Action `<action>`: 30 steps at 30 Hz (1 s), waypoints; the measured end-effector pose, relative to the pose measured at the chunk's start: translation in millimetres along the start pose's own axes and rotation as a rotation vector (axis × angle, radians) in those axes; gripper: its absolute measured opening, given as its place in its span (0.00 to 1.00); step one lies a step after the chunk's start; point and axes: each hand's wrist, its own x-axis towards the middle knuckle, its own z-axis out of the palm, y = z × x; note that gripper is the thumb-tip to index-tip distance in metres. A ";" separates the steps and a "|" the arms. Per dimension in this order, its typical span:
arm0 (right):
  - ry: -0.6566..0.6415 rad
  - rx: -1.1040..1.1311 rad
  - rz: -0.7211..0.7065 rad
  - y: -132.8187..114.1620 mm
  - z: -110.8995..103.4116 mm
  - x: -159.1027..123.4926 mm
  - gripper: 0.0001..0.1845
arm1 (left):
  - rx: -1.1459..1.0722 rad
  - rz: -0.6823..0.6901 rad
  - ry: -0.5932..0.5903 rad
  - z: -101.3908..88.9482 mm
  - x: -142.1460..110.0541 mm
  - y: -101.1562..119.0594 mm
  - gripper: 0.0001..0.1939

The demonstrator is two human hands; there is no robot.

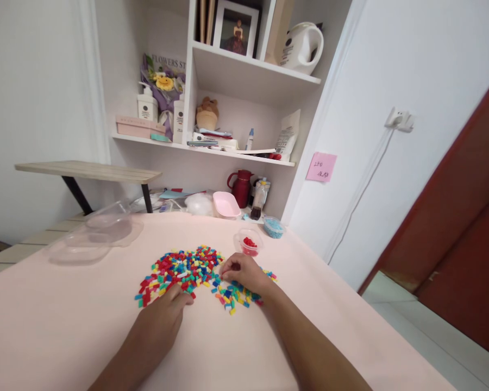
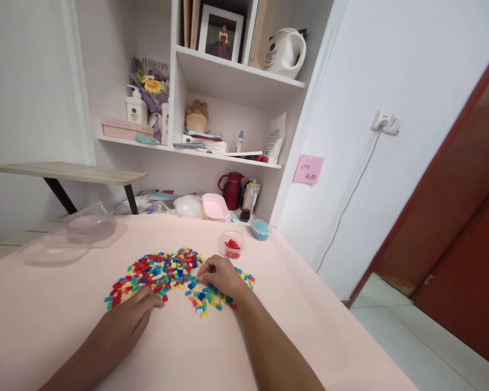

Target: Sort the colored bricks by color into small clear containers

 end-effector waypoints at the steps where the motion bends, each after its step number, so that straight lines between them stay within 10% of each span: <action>1: 0.034 -0.032 -0.014 -1.8 -2.5 -0.2 0.06 | -0.001 0.009 -0.006 0.0 0.0 0.0 0.22; 18: 0.857 0.318 -0.007 4.2 -43.9 4.4 0.19 | 0.040 -0.015 -0.055 2.3 1.6 -3.2 0.23; 30: 0.798 0.209 0.019 23.1 -50.9 4.4 0.23 | 0.063 0.006 -0.061 4.5 3.2 -5.3 0.23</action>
